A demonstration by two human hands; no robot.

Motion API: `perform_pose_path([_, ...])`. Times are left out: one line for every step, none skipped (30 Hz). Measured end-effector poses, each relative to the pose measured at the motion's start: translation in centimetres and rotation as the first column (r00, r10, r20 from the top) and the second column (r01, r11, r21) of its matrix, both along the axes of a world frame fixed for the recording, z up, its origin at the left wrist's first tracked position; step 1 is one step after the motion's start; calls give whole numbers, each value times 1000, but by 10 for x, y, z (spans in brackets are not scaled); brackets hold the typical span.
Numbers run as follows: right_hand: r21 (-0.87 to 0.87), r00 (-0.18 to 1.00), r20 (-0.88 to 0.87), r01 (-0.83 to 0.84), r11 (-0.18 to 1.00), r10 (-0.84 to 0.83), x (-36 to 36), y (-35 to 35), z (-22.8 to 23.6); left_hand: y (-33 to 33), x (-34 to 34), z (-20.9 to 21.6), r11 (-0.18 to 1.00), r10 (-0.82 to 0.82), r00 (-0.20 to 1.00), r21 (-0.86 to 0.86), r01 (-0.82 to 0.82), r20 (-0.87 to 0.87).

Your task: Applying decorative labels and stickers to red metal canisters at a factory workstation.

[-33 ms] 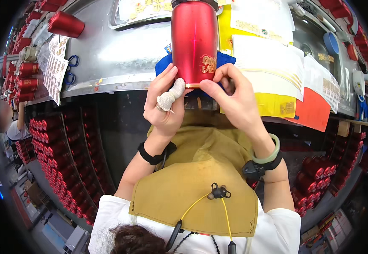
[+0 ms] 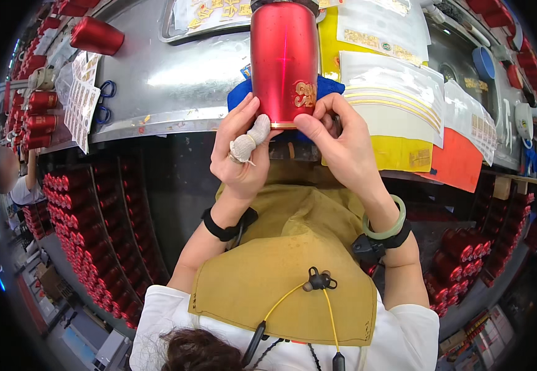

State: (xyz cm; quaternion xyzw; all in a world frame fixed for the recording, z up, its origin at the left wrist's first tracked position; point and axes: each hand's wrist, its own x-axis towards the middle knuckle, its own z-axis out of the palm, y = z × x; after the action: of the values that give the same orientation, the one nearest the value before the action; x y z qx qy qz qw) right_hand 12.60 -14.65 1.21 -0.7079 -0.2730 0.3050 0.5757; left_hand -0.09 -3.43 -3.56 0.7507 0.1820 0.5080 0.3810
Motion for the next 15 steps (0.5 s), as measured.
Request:
perform_pose_path([2, 1000, 0, 1, 1000, -1, 0, -1, -2, 1, 0, 0, 999, 0, 1000, 40, 0, -11])
perform_pose_path([20, 996, -93, 18, 1000, -16, 1, -1, -2, 1, 1, 0, 999, -2, 1000, 41, 2, -11])
perform_pose_path([34, 982, -188, 35, 999, -28, 0, -2, -2, 0, 0, 0, 1000, -8, 1000, 13, 8, 2])
perform_pose_path([-10, 973, -229, 0, 1000, -2, 0, -2, 4, 0, 0, -1, 1000, -14, 1000, -17, 14, 15])
perform_pose_path([-34, 997, -76, 3, 999, -6, -4, 0, 4, 0, -1, -2, 1000, -15, 1000, -18, 15, 15])
perform_pose_path([-34, 998, -62, 6, 999, -8, -5, 1, 3, 1, -1, -2, 1000, -5, 1000, -1, 5, 5])
perform_pose_path([-35, 999, -48, 9, 999, -11, -6, 1, 1, 1, -2, -3, 1000, 4, 1000, 16, -4, -5])
perform_pose_path([-35, 999, -48, 11, 999, -13, -5, 1, 1, 1, -3, -3, 1000, 2, 1000, 16, -2, -6])
perform_pose_path([-27, 990, -141, -3, 1000, -1, -2, -1, 2, 1, -3, -3, 1000, -2, 1000, 19, 2, -17])
perform_pose_path([-16, 972, -234, -15, 1000, 11, -1, -2, 3, 1, -4, -3, 1000, -5, 1000, 22, 6, -28])
perform_pose_path([-16, 972, -235, -15, 1000, 11, -1, -1, 3, 0, -4, -3, 1000, -5, 1000, 23, 6, -29])
perform_pose_path([-18, 980, -198, -20, 1000, 16, -1, -1, 3, -1, -3, -3, 1000, -1, 1000, 0, 1, -25])
perform_pose_path([-20, 987, -161, -24, 1000, 21, -1, -1, 2, -3, -3, -3, 1000, 4, 1000, -22, -4, -23])
perform_pose_path([-27, 987, -160, -29, 999, 24, 0, -2, 1, -4, -3, -4, 1000, 3, 1000, -19, -4, -28])
perform_pose_path([-33, 988, -153, -28, 999, 23, 0, -3, 0, -4, -3, -8, 1000, 6, 999, 8, -6, -47])
